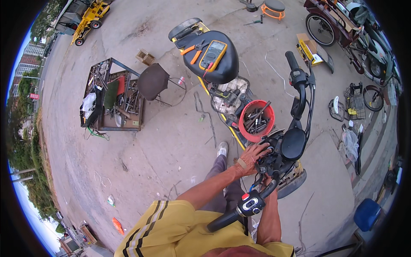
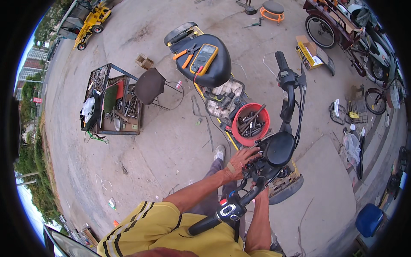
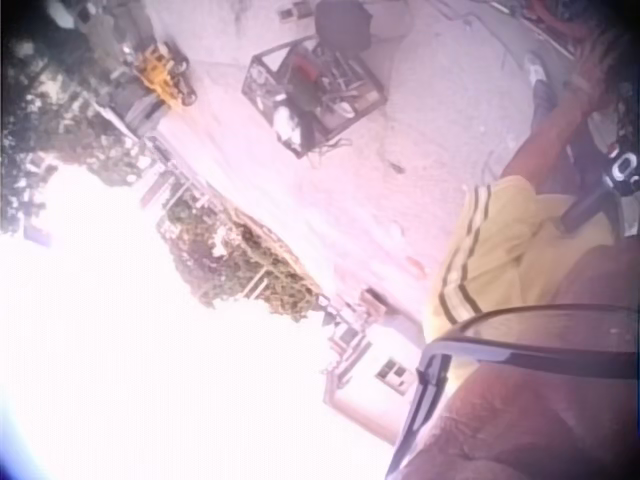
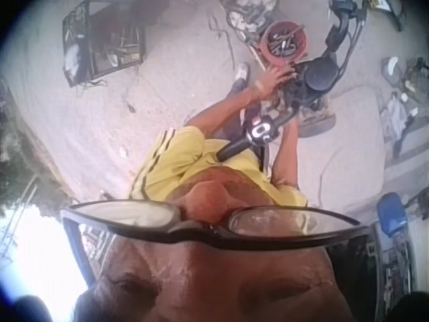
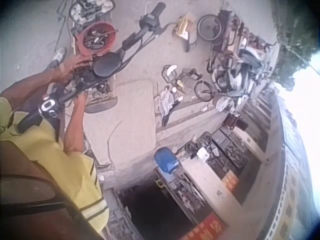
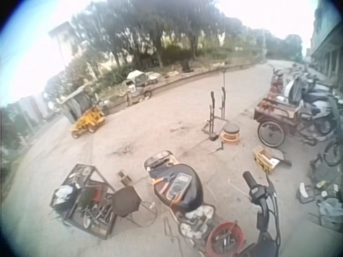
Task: The person works on the electrical system of a yellow electric scooter. They use a multimeter to test the battery and wires, then use pliers to strip and connect wires near the handlebar area.
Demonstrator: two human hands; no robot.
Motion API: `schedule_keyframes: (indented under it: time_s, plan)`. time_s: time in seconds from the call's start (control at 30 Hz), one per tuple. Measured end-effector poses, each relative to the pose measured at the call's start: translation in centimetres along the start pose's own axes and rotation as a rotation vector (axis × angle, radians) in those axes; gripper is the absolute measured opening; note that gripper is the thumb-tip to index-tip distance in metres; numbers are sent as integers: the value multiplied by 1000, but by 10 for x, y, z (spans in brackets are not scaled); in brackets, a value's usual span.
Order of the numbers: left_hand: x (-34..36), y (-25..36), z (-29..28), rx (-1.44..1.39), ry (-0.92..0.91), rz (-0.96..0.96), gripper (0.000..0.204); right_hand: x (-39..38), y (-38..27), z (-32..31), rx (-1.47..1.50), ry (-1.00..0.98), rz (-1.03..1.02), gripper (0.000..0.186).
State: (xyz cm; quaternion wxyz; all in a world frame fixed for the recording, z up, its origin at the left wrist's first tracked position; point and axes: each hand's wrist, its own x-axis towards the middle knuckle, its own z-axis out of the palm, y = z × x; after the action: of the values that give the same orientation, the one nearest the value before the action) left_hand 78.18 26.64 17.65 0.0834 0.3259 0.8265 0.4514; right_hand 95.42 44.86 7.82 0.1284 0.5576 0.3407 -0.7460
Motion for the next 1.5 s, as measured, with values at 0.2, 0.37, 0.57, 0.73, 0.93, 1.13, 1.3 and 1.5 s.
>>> schedule_keyframes:
  time_s: [0.2,0.37,0.57,0.73,0.93,1.13,1.3,1.5]
  plan:
    - [-1,2,-1,-1,-6,-16,82,6,6,-4,10,32,4,19]
    - [0,5,-2,-9,-10,-25,81,20,11,-14,157,-47,32,16]
    - [-6,0,10,-51,14,-62,78,-1,-4,5,9,-46,49,16]
    - [-6,2,22,-128,92,7,80,20,4,-10,78,-40,62,15]
    - [-9,0,12,-129,66,-53,95,8,-4,10,58,-42,50,24]
    - [-3,13,4,-122,35,-83,71,-2,-11,15,88,-60,36,26]
    - [-6,10,7,-147,27,-118,72,-18,-17,24,85,-86,45,32]
    - [-9,-8,40,-497,68,-184,67,-32,-25,34,99,-115,12,26]
